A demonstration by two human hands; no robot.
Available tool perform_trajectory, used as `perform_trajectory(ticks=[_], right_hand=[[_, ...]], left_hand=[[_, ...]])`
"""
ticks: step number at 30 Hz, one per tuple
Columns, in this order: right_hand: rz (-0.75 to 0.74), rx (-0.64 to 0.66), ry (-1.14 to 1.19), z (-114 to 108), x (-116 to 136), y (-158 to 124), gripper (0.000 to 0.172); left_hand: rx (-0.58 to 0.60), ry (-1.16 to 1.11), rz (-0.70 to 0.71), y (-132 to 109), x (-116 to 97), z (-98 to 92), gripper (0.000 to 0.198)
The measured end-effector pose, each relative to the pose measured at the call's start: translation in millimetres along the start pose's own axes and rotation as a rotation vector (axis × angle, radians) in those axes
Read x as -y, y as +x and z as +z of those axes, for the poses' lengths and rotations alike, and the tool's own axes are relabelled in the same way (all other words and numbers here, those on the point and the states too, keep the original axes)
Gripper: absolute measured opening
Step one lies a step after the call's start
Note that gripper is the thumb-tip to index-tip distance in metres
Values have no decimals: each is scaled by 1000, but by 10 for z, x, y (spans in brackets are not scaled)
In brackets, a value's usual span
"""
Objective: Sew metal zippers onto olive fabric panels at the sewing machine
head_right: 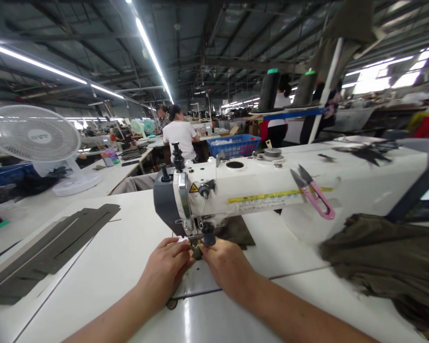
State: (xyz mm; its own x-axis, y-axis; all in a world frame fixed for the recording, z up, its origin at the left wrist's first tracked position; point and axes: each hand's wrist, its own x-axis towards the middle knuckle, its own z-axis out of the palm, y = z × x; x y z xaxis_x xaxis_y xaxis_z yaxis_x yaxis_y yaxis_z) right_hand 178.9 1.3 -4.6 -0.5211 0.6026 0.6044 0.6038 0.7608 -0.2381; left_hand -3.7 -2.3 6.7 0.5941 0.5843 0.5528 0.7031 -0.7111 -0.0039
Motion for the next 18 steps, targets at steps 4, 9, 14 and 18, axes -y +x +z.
perform_trajectory(ticks=[4,9,14,18], right_hand=[[-2,-15,0,-6,14,7,25],[0,-34,-6,26,13,10,28],[44,-42,6,79,26,9,28],[57,11,-8,37,2,9,20]], left_hand=[[1,-5,-18,4,-14,-21,10],[-17,-3,-24,-2,-9,-6,11],[-26,0,-80,-19,-2,59,14],[-50,-11,-109,-18,-9,38,17]])
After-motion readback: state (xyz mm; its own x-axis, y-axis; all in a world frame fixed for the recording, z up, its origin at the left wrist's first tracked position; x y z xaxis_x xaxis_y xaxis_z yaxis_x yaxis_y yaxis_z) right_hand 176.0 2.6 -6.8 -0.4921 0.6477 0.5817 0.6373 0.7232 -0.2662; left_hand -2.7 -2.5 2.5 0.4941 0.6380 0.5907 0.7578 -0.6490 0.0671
